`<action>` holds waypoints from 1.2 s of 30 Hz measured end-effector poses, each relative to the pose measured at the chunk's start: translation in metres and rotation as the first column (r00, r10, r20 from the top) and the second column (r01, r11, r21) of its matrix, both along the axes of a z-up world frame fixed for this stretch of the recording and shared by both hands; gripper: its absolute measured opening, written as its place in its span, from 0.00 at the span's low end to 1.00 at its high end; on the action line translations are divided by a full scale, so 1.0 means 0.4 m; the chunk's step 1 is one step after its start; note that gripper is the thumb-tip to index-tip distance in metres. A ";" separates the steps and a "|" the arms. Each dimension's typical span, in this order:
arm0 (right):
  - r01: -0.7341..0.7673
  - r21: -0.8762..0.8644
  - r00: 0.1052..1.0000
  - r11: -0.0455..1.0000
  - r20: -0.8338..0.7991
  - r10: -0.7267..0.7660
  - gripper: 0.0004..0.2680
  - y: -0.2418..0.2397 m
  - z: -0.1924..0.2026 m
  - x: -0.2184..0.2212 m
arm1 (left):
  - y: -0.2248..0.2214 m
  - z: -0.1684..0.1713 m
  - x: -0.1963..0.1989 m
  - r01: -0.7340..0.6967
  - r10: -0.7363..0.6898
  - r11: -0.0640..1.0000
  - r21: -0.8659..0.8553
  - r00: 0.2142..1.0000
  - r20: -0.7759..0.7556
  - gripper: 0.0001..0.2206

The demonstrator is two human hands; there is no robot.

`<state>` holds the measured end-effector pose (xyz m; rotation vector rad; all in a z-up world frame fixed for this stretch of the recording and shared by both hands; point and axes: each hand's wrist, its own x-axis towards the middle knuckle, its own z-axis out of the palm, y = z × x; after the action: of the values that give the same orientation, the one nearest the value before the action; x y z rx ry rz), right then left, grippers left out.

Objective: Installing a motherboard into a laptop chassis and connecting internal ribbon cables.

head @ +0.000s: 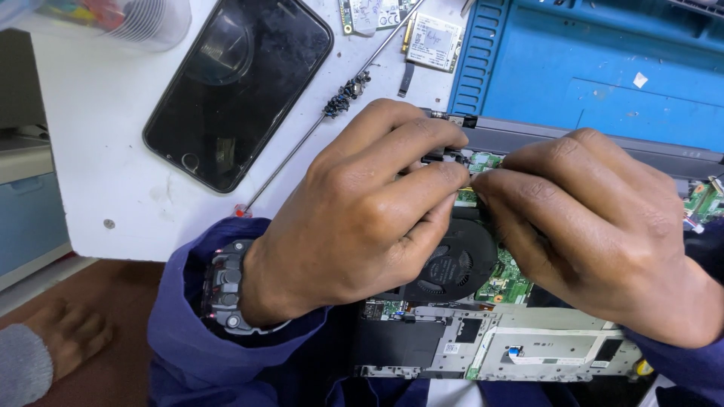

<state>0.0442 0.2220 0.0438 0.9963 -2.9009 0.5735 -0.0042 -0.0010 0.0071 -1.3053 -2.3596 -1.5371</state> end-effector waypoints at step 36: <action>0.085 -0.060 0.988 0.995 0.135 -0.077 0.03 -0.002 0.009 -0.002 | 0.001 -0.003 0.005 0.031 -0.028 0.998 -0.049 0.998 0.047 0.04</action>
<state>0.0434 0.2214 0.0473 0.8596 -2.9978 0.7529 -0.0023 -0.0007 0.0060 -1.3346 -2.4328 -1.5428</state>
